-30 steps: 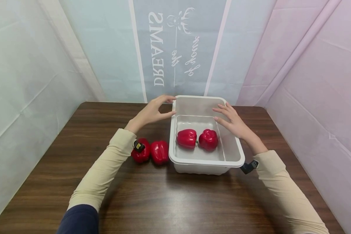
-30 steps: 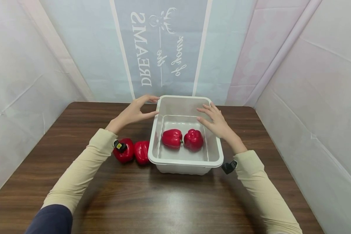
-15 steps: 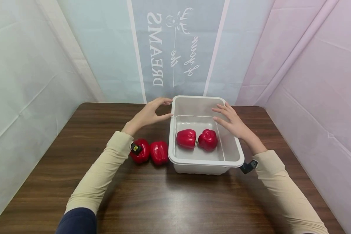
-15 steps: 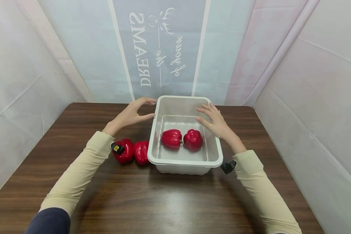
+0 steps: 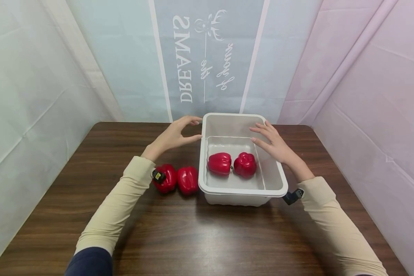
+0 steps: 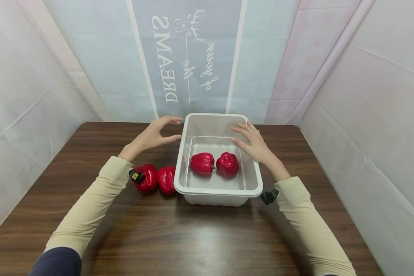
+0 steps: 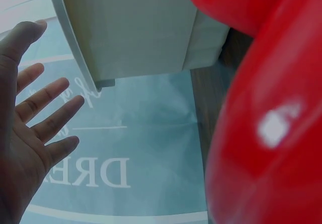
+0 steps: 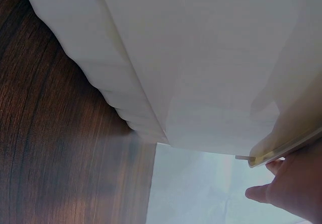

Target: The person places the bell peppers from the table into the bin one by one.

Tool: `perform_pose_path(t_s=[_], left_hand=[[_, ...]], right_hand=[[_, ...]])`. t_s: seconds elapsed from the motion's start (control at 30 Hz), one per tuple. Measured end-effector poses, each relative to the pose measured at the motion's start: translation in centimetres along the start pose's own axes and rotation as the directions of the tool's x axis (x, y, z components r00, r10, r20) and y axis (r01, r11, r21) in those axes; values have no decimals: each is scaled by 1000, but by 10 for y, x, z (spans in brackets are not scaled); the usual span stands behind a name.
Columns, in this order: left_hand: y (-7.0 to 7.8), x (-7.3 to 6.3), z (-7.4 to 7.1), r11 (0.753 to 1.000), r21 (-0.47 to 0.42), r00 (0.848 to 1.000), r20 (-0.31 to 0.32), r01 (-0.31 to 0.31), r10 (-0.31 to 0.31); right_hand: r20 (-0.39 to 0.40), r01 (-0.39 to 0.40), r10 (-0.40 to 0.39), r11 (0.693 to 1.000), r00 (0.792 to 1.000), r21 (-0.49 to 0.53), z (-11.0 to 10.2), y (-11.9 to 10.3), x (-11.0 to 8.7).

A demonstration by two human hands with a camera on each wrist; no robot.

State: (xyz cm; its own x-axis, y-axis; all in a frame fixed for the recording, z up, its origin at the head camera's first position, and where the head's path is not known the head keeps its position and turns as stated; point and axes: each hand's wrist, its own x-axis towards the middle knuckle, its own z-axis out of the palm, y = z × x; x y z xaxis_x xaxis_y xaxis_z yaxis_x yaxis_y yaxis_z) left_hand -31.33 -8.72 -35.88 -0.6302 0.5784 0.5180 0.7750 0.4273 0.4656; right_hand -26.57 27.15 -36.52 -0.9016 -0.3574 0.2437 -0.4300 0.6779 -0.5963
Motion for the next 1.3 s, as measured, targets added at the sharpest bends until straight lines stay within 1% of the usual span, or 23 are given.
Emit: perform_pose_path(t_s=[0.47,0.73,1.03,1.3], left_hand=[[0,-7,-2,1000,-1,1000,8,28,-28],[-1,-11,-3,998,2,998,20,61,-61],[-1,-14,-3,998,-19,998,27,58,-57],[-1,-17,-2,997,-22,996,44,77,-76]], right_hand=[[4,-9,9,1000,1000,0,1,0,0],[2,10,-10,1000,1000,-4,1,0,1],[-3,9,-9,1000,1000,-8,0,2,1],[-3,10,-10,1000,1000,-10,1,1,1]])
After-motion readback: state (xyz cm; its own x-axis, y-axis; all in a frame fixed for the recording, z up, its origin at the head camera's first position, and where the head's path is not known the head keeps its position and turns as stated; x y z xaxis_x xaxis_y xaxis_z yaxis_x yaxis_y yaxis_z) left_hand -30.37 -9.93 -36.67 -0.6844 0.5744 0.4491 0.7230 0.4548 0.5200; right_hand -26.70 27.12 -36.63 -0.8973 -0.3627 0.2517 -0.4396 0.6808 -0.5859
